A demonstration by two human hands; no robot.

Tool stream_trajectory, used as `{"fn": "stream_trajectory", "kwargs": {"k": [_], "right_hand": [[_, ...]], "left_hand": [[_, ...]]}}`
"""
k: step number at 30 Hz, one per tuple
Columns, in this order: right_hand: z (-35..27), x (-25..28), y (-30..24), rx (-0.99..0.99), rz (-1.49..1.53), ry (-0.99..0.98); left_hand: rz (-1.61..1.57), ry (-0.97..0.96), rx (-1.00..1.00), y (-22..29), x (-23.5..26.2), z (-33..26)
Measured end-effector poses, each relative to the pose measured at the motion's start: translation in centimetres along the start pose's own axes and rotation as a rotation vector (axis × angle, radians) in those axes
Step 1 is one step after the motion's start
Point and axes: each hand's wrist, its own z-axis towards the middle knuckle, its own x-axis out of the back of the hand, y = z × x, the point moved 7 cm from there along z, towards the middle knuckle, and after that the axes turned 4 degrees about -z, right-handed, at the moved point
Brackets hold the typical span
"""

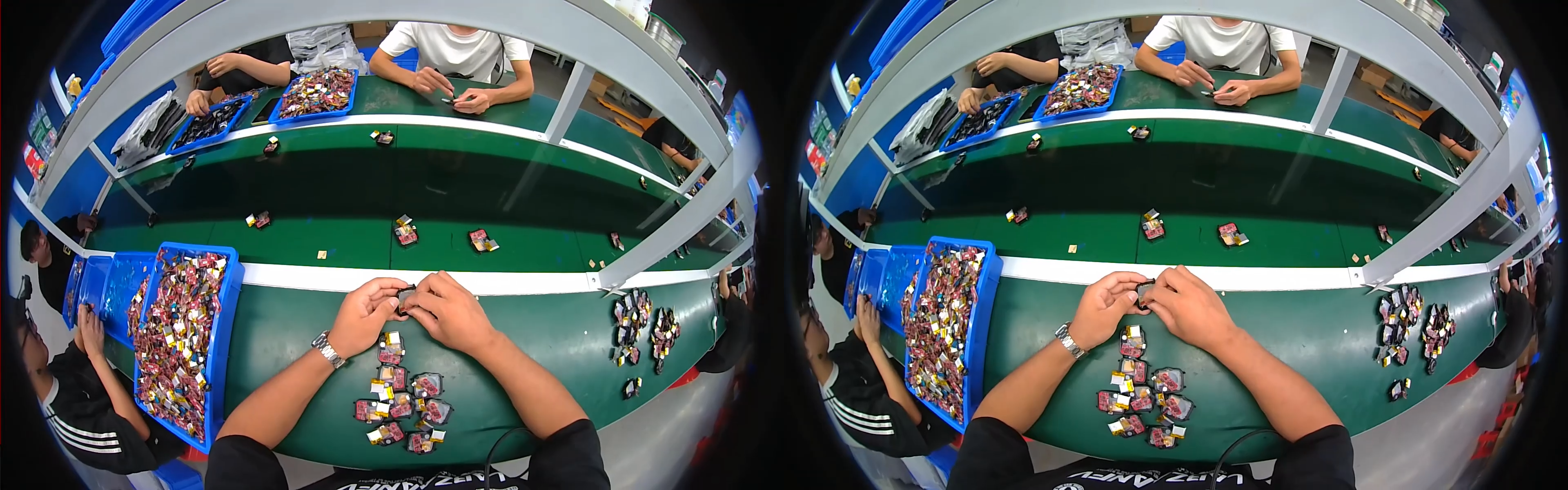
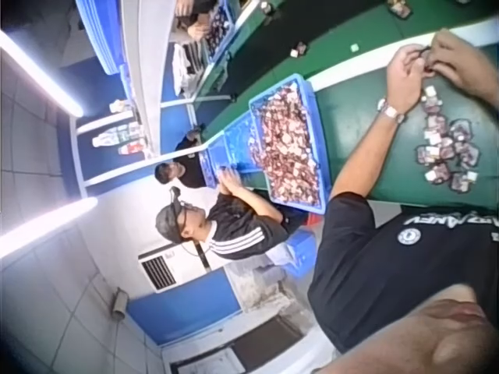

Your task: The person is manually assembling small black electronic or plastic components on a production line, placing finished pieces into a pile.

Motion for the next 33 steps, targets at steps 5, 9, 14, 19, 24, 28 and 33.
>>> {"fn": "stream_trajectory", "kwargs": {"k": [5, 9, 14, 19, 24, 28, 33], "right_hand": [[-0.1, 0.1, 0.4, -0.091, 0.061, 0.048], [-0.1, 0.6, 0.6, -0.167, 0.139, 0.158], [0.0, 0.9, 0.2, -0.140, 0.125, 0.130], [-0.3, 0.9, -0.4, -0.070, 0.157, 0.114], [-0.6, 0.6, -0.1, -0.120, 0.107, 0.167], [-0.8, 0.0, 0.1, -0.137, 0.137, 0.204], [-0.8, 0.0, 0.1, -0.151, 0.228, 0.216]], "left_hand": [[-0.059, -0.038, -0.001, 0.0, 0.1, 0.1], [0.028, -0.101, -0.089, 0.9, -0.1, 0.0], [-0.070, -0.102, -0.003, 0.4, 0.1, 0.0], [-0.070, -0.118, 0.026, 0.2, 0.0, -0.1], [-0.080, -0.104, 0.024, 0.5, -0.1, -0.1], [-0.068, -0.067, 0.039, 0.6, 0.1, -0.2], [-0.106, -0.050, 0.034, -0.1, 0.8, -0.1]]}}
